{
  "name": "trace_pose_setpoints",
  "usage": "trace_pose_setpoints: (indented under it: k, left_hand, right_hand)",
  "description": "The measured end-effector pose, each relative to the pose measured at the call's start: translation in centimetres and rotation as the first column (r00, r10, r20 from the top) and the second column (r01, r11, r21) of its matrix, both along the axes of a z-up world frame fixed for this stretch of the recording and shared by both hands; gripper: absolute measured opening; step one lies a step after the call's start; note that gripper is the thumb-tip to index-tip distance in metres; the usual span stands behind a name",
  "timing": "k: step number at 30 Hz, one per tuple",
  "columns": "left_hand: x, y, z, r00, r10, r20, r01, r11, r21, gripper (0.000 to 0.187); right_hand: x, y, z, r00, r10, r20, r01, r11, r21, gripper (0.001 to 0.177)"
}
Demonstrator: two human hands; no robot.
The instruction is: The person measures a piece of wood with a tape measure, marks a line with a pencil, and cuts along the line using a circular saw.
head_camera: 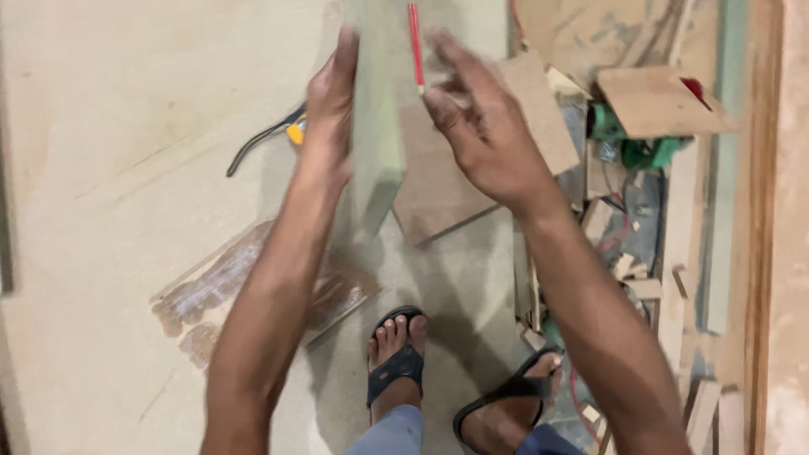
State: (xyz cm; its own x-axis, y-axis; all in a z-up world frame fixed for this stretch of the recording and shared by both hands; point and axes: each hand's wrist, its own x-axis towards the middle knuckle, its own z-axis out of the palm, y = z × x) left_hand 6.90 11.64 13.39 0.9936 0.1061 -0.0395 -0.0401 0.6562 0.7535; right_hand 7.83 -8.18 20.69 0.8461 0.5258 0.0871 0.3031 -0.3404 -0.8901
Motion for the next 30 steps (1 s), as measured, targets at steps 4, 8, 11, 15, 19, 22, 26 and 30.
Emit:
trace_pose_setpoints:
  k: [4, 8, 11, 15, 19, 22, 26, 30]
  left_hand:
    - [-5.2, 1.1, -1.1, 0.890, -0.157, -0.428, 0.282, 0.927, 0.247, 0.087]
    - [-10.3, 0.6, -2.3, 0.792, -0.572, -0.214, 0.601, 0.792, 0.108, 0.081]
    - [-9.2, -0.8, -3.6, 0.735, -0.662, -0.149, 0.646, 0.750, -0.146, 0.077]
    - [-7.1, -3.3, -5.8, 0.756, -0.654, 0.008, 0.604, 0.693, -0.393, 0.073]
    - [-4.9, -8.0, -8.7, 0.938, -0.294, -0.185, 0.298, 0.955, -0.005, 0.054]
    - [-3.3, -11.9, -10.0, 0.992, 0.054, -0.113, 0.024, 0.804, 0.594, 0.040]
    - [-0.4, -13.6, -12.1, 0.975, 0.003, 0.221, -0.212, 0.298, 0.931, 0.041]
    - [3.0, -15.3, -14.6, 0.976, -0.073, 0.207, -0.199, 0.108, 0.974, 0.055]
  right_hand:
    - [2.6, -6.5, -0.4, 0.737, 0.095, 0.670, 0.274, 0.863, -0.424, 0.098]
    - [3.2, -13.3, -2.0, 0.595, 0.314, 0.740, 0.321, 0.752, -0.576, 0.087]
    - [1.5, -18.1, -3.5, 0.759, 0.328, 0.563, 0.082, 0.809, -0.582, 0.046]
    - [-4.3, -19.2, -6.7, 0.891, -0.201, 0.406, 0.317, 0.917, -0.243, 0.049]
    - [-8.2, -15.1, -11.7, 0.789, -0.614, -0.010, 0.614, 0.789, -0.004, 0.045]
    - [-9.9, -13.8, -14.9, 0.676, -0.692, -0.254, 0.660, 0.721, -0.209, 0.042]
    - [-8.9, -14.3, -18.1, 0.642, -0.709, -0.292, 0.653, 0.705, -0.276, 0.043]
    - [-8.2, -15.0, -20.8, 0.722, -0.690, -0.050, 0.681, 0.722, -0.120, 0.043]
